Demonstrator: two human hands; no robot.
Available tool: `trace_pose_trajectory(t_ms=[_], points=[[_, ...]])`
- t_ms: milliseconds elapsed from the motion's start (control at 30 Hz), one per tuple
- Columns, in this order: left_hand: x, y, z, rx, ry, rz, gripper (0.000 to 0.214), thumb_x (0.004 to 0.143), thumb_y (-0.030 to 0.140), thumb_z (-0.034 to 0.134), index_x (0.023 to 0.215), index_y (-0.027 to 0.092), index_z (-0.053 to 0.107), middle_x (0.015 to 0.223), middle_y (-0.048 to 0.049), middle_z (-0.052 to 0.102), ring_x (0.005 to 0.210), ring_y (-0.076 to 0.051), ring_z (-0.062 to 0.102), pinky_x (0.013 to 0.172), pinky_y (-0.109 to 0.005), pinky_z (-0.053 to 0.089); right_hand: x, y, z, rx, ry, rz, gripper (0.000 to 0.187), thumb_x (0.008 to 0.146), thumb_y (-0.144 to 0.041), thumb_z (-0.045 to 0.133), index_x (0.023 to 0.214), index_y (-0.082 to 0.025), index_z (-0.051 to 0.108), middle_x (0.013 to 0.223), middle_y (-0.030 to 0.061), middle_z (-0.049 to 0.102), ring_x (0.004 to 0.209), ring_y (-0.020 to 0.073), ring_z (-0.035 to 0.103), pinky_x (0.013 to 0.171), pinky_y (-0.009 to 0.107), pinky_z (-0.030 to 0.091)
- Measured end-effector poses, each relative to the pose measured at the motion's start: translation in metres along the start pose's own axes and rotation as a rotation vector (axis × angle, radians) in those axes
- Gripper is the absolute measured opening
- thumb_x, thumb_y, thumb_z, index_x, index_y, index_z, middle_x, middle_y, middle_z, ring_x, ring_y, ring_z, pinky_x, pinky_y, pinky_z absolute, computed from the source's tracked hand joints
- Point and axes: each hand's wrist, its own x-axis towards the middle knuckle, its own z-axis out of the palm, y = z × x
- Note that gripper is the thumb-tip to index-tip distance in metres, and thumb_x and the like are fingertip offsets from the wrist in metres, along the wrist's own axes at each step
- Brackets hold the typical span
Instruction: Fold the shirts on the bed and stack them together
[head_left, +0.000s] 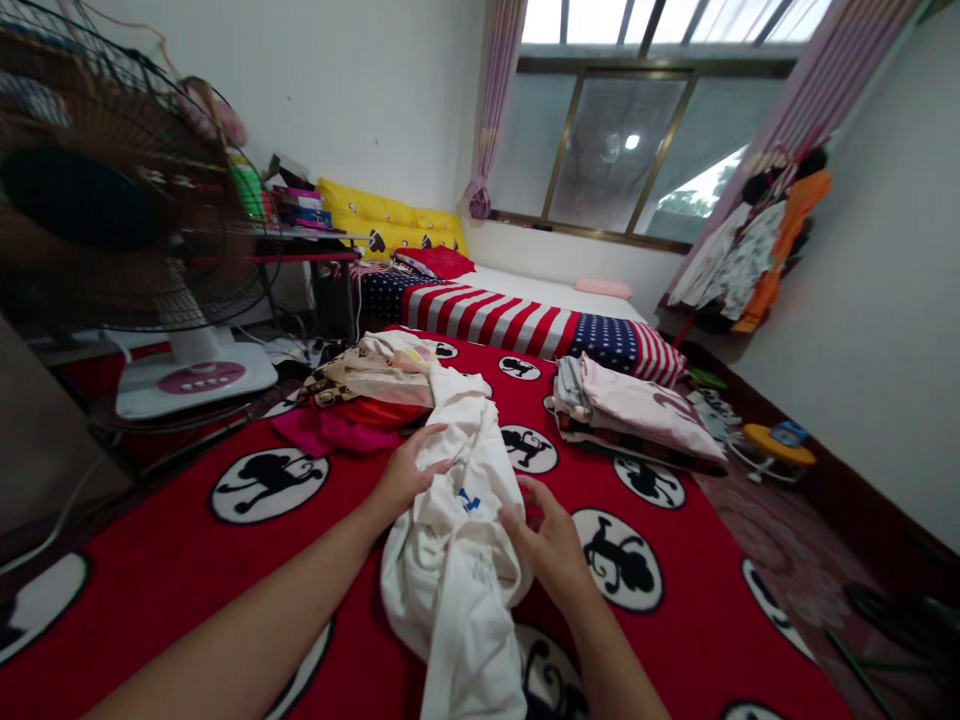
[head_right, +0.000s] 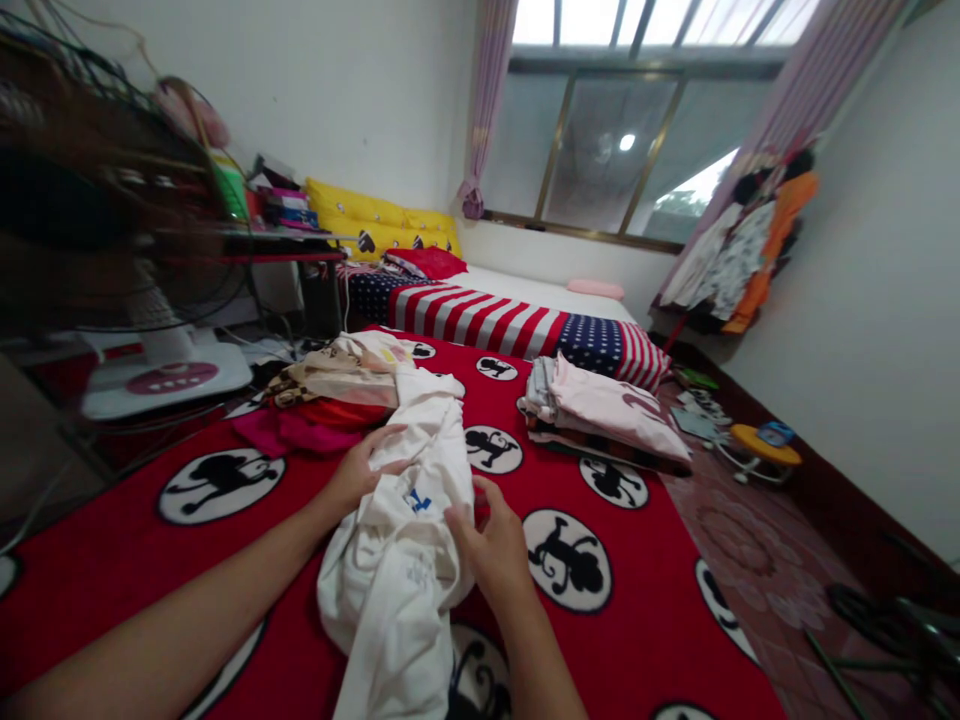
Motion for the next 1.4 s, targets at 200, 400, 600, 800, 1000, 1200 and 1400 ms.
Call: trace_pose_trajectory(t_ms=[200,400,600,800,1000,1200,1400], points=[[-0.003,0.0,-0.001,0.019,0.016,-0.02,0.03,0.066,0.028,0.071,0.094,0.017,0.074,0.102,-0.0098,0.073,0.098,-0.027,0.066,0.095,-0.043,0.048,-0.001,-0.007,-0.003,0.071,0.06,-0.045,0.026,0.082,-0.039,0.057,0.08,-0.016,0.069,0.064,-0.0006,0.063,0.062,0.0146,0.054,0.056,0.023,0.04],[0.002,0.0,-0.009,-0.002,0.283,0.003,0.032,0.069,0.023,0.065,0.099,0.014,0.073,0.101,-0.0103,0.072,0.097,-0.025,0.066,0.095,-0.041,0.049,0.008,-0.003,-0.062,0.373,0.8,0.039,0.03,0.072,-0.041,0.069,0.085,-0.015,0.068,0.071,-0.0012,0.061,0.061,0.0128,0.051,0.053,0.023,0.039],[0.005,0.001,-0.012,-0.099,0.447,-0.018,0.043,0.074,0.028,0.063,0.115,0.015,0.067,0.107,-0.0083,0.071,0.096,-0.023,0.066,0.089,-0.036,0.051,0.014,0.017,-0.094,0.288,1.205,0.006,0.028,0.071,-0.038,0.066,0.085,-0.014,0.067,0.075,0.0018,0.06,0.065,0.0146,0.053,0.055,0.025,0.043],[0.006,-0.008,-0.017,0.205,0.482,0.061,0.044,0.071,0.015,0.059,0.115,0.017,0.062,0.12,-0.0104,0.057,0.115,-0.026,0.053,0.106,-0.042,0.039,0.015,0.019,-0.087,0.071,1.112,-0.082,0.055,0.072,-0.026,0.065,0.124,-0.016,0.052,0.123,0.0126,0.056,0.106,0.0218,0.059,0.083,0.035,0.05],[-0.009,0.021,-0.009,0.535,0.448,0.359,0.043,0.077,0.011,0.057,0.119,0.017,0.057,0.145,-0.0138,0.031,0.137,-0.03,0.03,0.115,-0.045,0.024,0.007,-0.003,-0.056,-0.074,0.629,-0.306,0.025,0.084,-0.024,0.052,0.107,-0.019,0.061,0.106,0.0076,0.063,0.089,0.0176,0.062,0.076,0.032,0.051],[-0.027,0.034,0.007,0.449,0.091,0.492,0.035,0.086,0.01,0.045,0.117,0.021,0.055,0.135,-0.0084,0.047,0.129,-0.022,0.043,0.111,-0.041,0.034,0.004,0.01,-0.019,-0.269,0.106,-0.123,0.077,0.071,-0.023,0.065,0.143,-0.025,0.037,0.128,0.0109,0.056,0.072,0.0153,0.06,0.07,0.033,0.049],[-0.028,0.016,0.014,0.485,-0.126,0.424,0.055,0.078,0.011,0.054,0.132,0.019,0.047,0.143,-0.0117,0.038,0.134,-0.026,0.037,0.113,-0.044,0.032,-0.003,-0.016,-0.024,-0.174,-0.209,-0.187,0.023,0.073,-0.02,0.063,0.094,-0.022,0.073,0.086,0.003,0.067,0.082,0.019,0.06,0.076,0.031,0.044]])
